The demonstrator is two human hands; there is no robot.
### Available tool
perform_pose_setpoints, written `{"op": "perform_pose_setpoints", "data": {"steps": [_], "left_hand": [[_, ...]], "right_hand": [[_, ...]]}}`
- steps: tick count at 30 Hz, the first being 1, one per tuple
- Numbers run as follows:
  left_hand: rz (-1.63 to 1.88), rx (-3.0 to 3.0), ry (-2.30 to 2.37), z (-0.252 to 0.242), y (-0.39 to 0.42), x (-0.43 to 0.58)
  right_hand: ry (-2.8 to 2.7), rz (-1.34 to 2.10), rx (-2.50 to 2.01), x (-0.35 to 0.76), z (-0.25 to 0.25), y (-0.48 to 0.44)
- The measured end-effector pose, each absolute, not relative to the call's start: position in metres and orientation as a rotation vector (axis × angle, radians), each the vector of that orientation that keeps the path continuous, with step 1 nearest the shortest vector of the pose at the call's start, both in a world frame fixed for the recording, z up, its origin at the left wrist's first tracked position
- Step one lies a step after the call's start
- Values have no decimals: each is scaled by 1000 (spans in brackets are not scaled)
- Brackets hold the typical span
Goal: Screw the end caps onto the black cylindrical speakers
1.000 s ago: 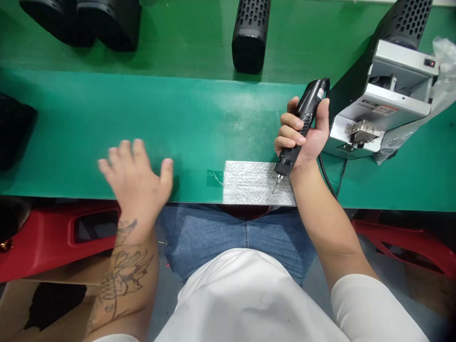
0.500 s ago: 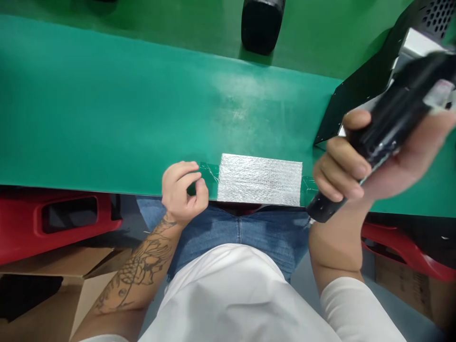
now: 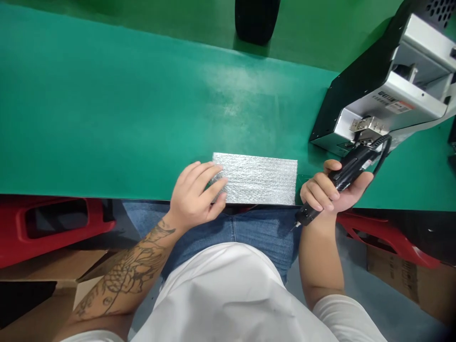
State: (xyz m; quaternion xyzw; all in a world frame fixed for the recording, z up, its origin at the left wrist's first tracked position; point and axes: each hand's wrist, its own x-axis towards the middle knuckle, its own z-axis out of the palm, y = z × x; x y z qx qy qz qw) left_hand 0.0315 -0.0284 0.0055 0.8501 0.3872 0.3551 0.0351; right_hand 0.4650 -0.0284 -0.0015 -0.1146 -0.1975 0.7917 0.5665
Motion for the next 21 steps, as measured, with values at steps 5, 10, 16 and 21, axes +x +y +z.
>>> {"op": "perform_pose_setpoints", "data": {"steps": [5,10,16,21], "left_hand": [[783,2628,1200,6,-27,45],[726,2634,1065,10,-22,41],[1039,2564,910,1,-27,36],[1535,2177,1190,2,-33,31]], "right_hand": [[-477,1754,-463,453,-2,-29],[-503,1758,-492,452,1,-26],[-472,1708,-584,450,6,-30],[-413,1662,-736,440,24,-38]]}}
